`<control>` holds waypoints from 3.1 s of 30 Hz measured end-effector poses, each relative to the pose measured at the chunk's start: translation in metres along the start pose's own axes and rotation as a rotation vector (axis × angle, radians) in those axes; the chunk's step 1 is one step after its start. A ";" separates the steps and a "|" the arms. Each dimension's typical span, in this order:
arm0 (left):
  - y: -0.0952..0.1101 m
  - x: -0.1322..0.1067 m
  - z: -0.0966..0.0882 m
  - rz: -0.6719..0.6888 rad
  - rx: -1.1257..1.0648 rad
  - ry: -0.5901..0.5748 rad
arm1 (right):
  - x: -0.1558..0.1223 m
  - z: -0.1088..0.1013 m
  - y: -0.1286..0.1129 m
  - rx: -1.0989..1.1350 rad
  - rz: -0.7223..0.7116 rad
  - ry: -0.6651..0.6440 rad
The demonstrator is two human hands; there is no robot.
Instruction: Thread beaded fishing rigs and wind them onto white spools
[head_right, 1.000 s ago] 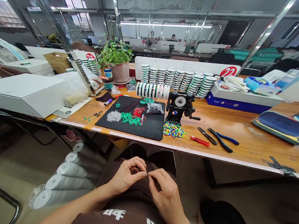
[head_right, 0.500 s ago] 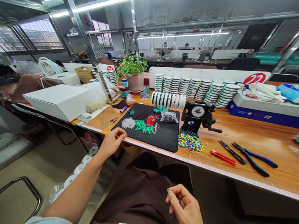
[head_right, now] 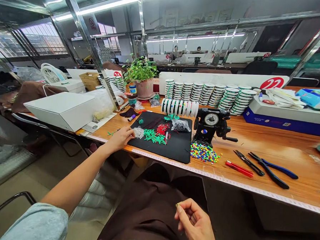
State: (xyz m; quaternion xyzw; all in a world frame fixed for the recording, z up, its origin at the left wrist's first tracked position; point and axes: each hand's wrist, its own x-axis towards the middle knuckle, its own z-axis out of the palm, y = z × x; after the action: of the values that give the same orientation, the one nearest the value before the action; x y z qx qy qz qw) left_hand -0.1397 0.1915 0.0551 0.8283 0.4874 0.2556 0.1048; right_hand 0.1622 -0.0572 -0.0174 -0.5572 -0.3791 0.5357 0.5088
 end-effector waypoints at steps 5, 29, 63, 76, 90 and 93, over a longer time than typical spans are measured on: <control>0.026 -0.007 -0.002 -0.034 -0.077 0.163 | 0.003 -0.004 0.007 0.059 -0.006 0.075; 0.165 -0.102 0.109 -0.693 -1.549 -0.420 | 0.003 -0.002 -0.012 0.523 -0.147 -0.157; 0.155 -0.103 0.122 -0.587 -1.190 -0.142 | -0.023 -0.002 -0.010 0.619 0.030 -0.220; 0.157 -0.107 0.117 -0.502 -1.169 -0.156 | -0.020 -0.004 -0.009 0.683 0.020 -0.224; 0.163 -0.111 0.112 -0.390 -1.079 -0.254 | -0.006 -0.005 0.000 0.629 -0.071 -0.064; 0.159 -0.109 0.114 -0.418 -1.120 -0.231 | -0.007 -0.007 0.003 0.620 -0.086 -0.076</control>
State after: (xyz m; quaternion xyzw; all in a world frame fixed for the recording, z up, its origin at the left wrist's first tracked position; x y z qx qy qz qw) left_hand -0.0025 0.0262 -0.0088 0.5566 0.4166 0.3557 0.6246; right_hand 0.1679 -0.0661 -0.0196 -0.3386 -0.2394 0.6241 0.6622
